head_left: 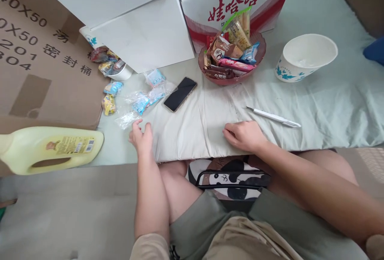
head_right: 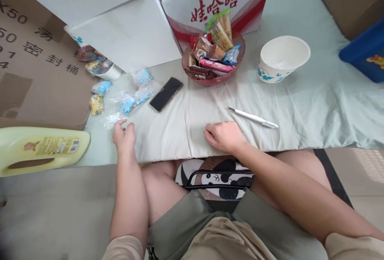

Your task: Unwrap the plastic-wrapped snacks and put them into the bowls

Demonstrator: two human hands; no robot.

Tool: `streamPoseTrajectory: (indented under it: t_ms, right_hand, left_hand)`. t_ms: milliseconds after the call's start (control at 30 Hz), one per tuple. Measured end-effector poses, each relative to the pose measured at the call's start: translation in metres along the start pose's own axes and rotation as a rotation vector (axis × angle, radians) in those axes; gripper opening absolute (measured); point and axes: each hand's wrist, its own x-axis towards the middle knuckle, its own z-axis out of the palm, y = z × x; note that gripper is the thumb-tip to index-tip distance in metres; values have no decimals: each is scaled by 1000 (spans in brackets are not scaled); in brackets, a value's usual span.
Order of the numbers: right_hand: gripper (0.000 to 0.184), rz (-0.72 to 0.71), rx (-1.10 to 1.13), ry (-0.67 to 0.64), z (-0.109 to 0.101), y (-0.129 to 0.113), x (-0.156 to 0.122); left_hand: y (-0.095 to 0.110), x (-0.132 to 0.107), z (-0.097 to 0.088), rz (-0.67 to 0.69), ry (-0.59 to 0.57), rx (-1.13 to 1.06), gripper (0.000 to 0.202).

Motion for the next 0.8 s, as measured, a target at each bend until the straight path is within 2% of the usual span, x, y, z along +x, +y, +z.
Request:
streamPoseTrajectory:
  t_ms: [67,133,300,367,467,600,700,800]
  right_hand:
    - [43,-6,-7,7,2,-1,-1]
    - [43,3,-9,16,2,-1,0]
    - [42,6,-18,29,3,-1,2]
    - [41,6,-18,27,2,-1,1]
    - [41,-2,-12,13,0,-1,1]
    - [43,-5,-16,-10,-3,-1,1]
    - [44,-9,-22,-24,-3,-2,3]
    - [43,-11,-28,-39,-3,-3,5]
  left_hand:
    - [-9,5,-2,-83,-41,72,52]
    - [-13,11,2,-100,-75,59,64]
    - [-12,46,17,54,-145,-107,70]
    - [-11,64,20,62,-143,-115,70]
    - [-10,83,18,85,-60,-89,70]
    - [-3,90,14,222,10,-46,69]
    - [8,90,15,384,-40,13,73]
    - [23,93,21,472,-130,67,92]
